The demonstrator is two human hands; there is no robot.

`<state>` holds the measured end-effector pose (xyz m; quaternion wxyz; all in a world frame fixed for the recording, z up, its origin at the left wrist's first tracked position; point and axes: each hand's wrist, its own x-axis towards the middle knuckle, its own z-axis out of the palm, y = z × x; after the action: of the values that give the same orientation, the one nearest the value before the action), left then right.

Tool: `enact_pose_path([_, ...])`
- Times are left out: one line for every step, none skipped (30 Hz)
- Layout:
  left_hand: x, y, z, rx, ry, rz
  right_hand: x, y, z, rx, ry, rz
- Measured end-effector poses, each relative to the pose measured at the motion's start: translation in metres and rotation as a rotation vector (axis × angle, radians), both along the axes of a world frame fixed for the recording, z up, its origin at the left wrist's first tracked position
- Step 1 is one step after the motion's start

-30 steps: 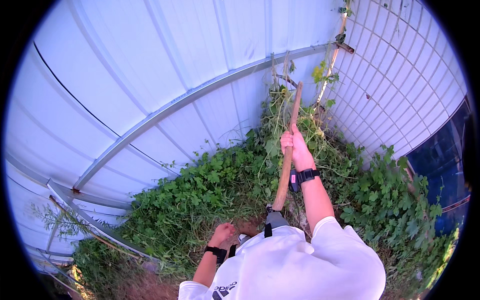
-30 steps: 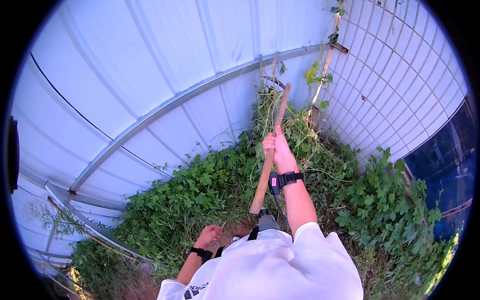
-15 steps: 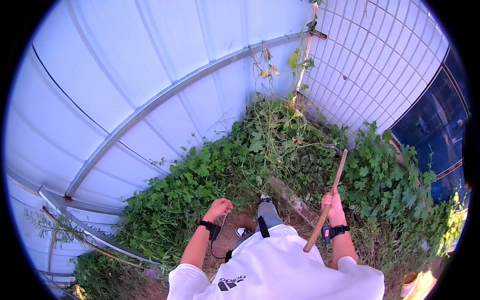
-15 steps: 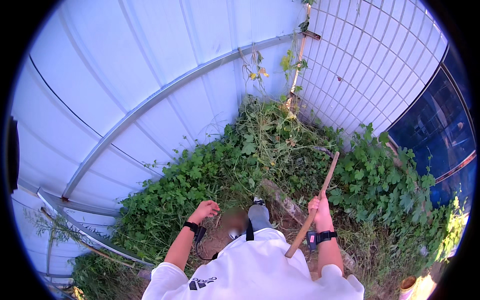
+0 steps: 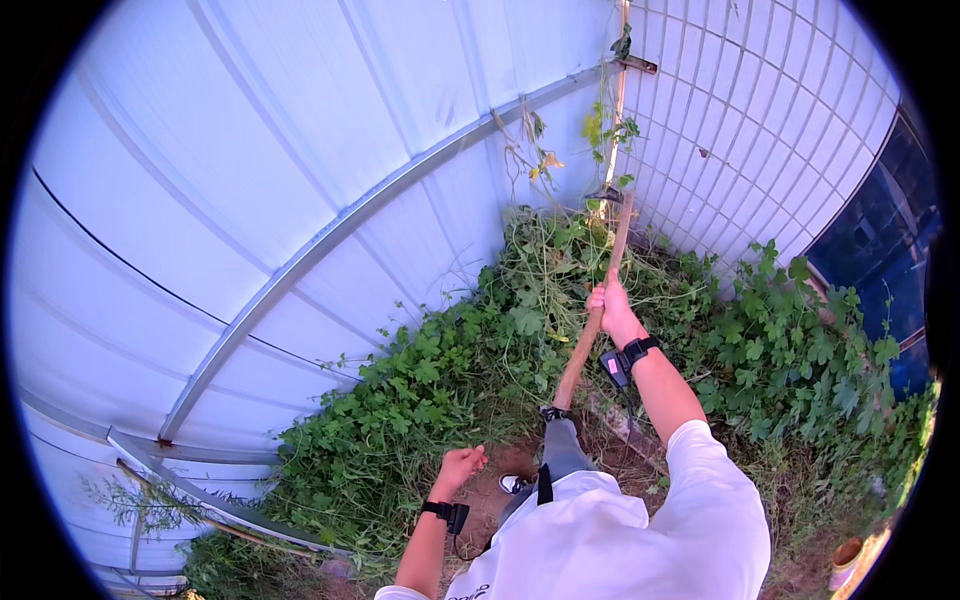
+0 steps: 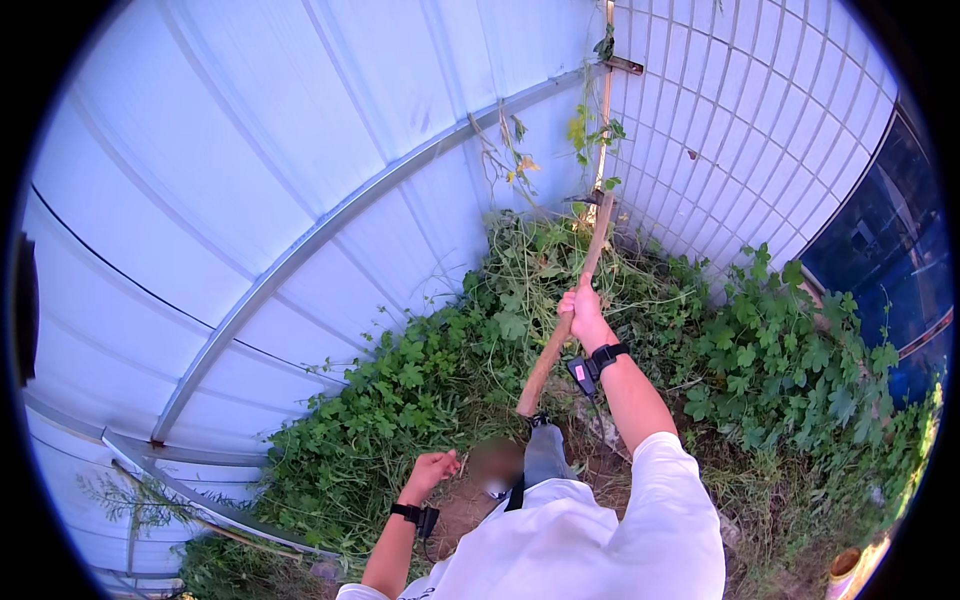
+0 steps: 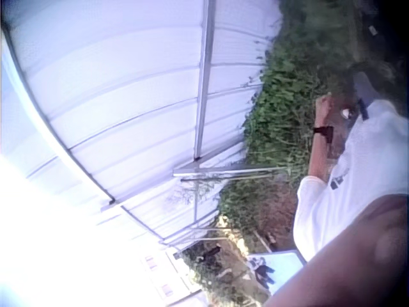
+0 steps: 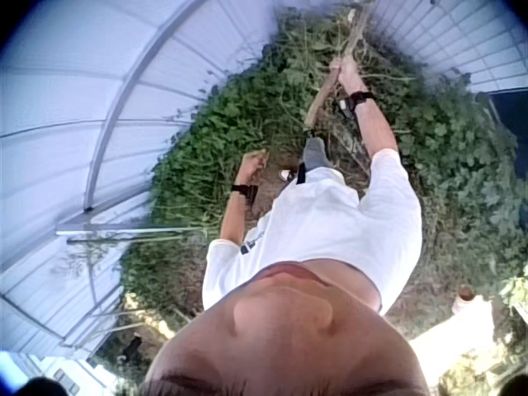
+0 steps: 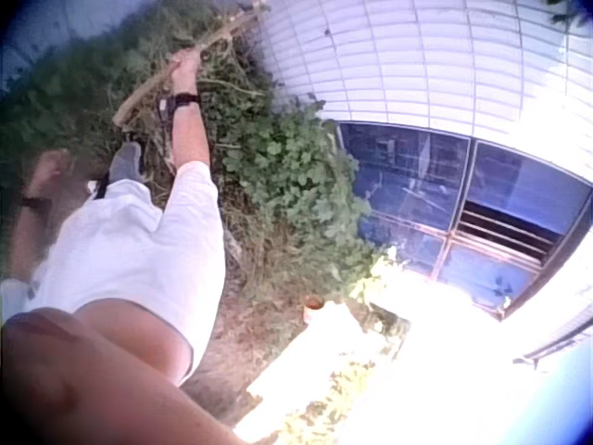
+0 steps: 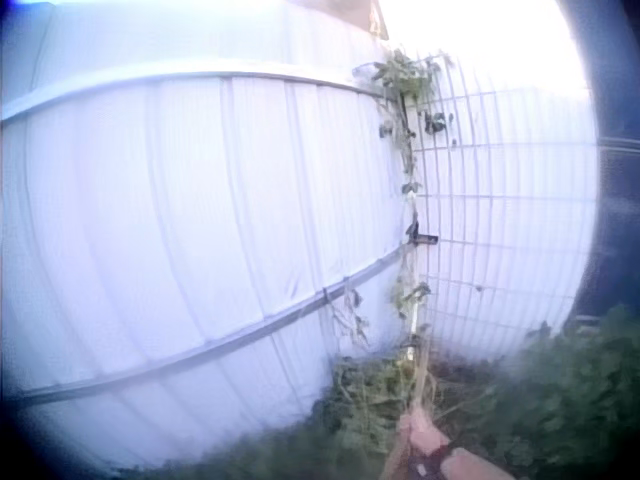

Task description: The person uses a sickle on a long pole to pull vines down from a wall, gathers them into a pile on the ground, and then lights the pile on fire using a match.

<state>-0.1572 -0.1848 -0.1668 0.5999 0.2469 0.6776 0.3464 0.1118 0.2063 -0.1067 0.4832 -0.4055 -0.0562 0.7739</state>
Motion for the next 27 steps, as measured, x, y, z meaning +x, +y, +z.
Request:
enact_pose_path([0.002,0.001,-0.002,-0.013,-0.044,0.003,-0.017,0.032,0.003,0.062,-0.013,0.026])
enact_pose_path([0.003,-0.001,-0.007,-0.044,-0.032,-0.011,-0.038,0.061,0.009,0.069,-0.004,0.053])
enact_pose_path([0.003,0.003,-0.012,-0.073,-0.022,-0.021,-0.054,0.086,0.013,0.141,-0.006,0.107])
enact_pose_path([0.004,0.012,-0.01,-0.096,-0.009,-0.011,-0.072,0.104,0.018,0.168,-0.03,0.119])
enact_pose_path([0.006,0.017,-0.005,-0.125,-0.001,-0.008,-0.087,0.115,0.019,0.159,0.005,0.154])
enact_pose_path([0.007,0.024,0.0,-0.154,0.007,-0.01,-0.099,0.118,0.017,0.152,-0.01,0.201])
enact_pose_path([0.002,0.032,0.005,-0.17,0.01,0.012,-0.115,0.118,0.022,0.149,-0.024,0.257])
enact_pose_path([-0.002,0.044,0.01,-0.182,0.008,0.033,-0.127,0.114,0.023,0.145,-0.026,0.294])
enact_pose_path([-0.007,0.057,0.016,-0.193,0.007,0.05,-0.134,0.105,0.023,0.142,-0.029,0.326])
enact_pose_path([-0.016,0.068,0.02,-0.136,0.005,0.139,-0.142,0.086,0.025,0.144,0.012,0.345])
enact_pose_path([-0.019,0.086,0.03,-0.074,0.003,0.215,-0.143,0.071,0.026,0.107,0.012,0.377])
enact_pose_path([-0.017,0.109,0.053,0.006,0.003,0.234,-0.137,0.055,0.025,0.105,0.025,0.41])
enact_pose_path([-0.014,0.13,0.076,0.042,-0.004,0.232,-0.133,0.038,0.029,0.108,0.043,0.448])
enact_pose_path([-0.006,0.15,0.098,0.06,-0.016,0.207,-0.129,0.019,0.033,0.147,0.006,0.447])
enact_pose_path([0.006,0.163,0.117,0.116,-0.015,0.156,-0.128,-0.001,0.043,0.188,-0.027,0.452])
enact_pose_path([0.023,0.174,0.131,0.168,-0.02,0.1,-0.123,-0.017,0.047,0.19,-0.012,0.413])
enact_pose_path([0.046,0.181,0.145,0.22,-0.043,0.053,-0.119,-0.034,0.046,0.134,0.017,0.4])
enact_pose_path([0.063,0.184,0.153,0.255,-0.127,0.01,-0.116,-0.053,0.046,0.078,0.052,0.384])
enact_pose_path([0.075,0.18,0.157,0.295,-0.206,-0.026,-0.117,-0.073,0.044,0.028,0.09,0.374])
enact_pose_path([0.085,0.173,0.158,0.233,-0.178,-0.031,-0.114,-0.094,0.04,0.018,0.109,0.409])
enact_pose_path([0.092,0.164,0.157,0.171,-0.149,-0.035,-0.114,-0.113,0.036,0.026,0.079,0.451])
enact_pose_path([0.1,0.151,0.15,0.117,-0.099,-0.016,-0.112,-0.129,0.037,0.028,0.04,0.452])
enact_pose_path([0.101,0.132,0.14,0.113,-0.149,-0.01,-0.111,-0.148,0.038,0.021,0.009,0.455])
enact_pose_path([0.101,0.111,0.127,0.111,-0.198,-0.002,-0.111,-0.165,0.033,0.024,0.002,0.46])
enact_pose_path([0.098,0.093,0.116,0.114,-0.245,0.003,-0.111,-0.18,0.031,0.035,-0.003,0.462])
enact_pose_path([0.096,0.074,0.109,0.114,-0.265,-0.021,-0.111,-0.197,0.025,0.039,-0.009,0.466])
enact_pose_path([0.093,0.055,0.103,0.129,-0.231,-0.039,-0.113,-0.214,0.02,0.021,0.018,0.488])
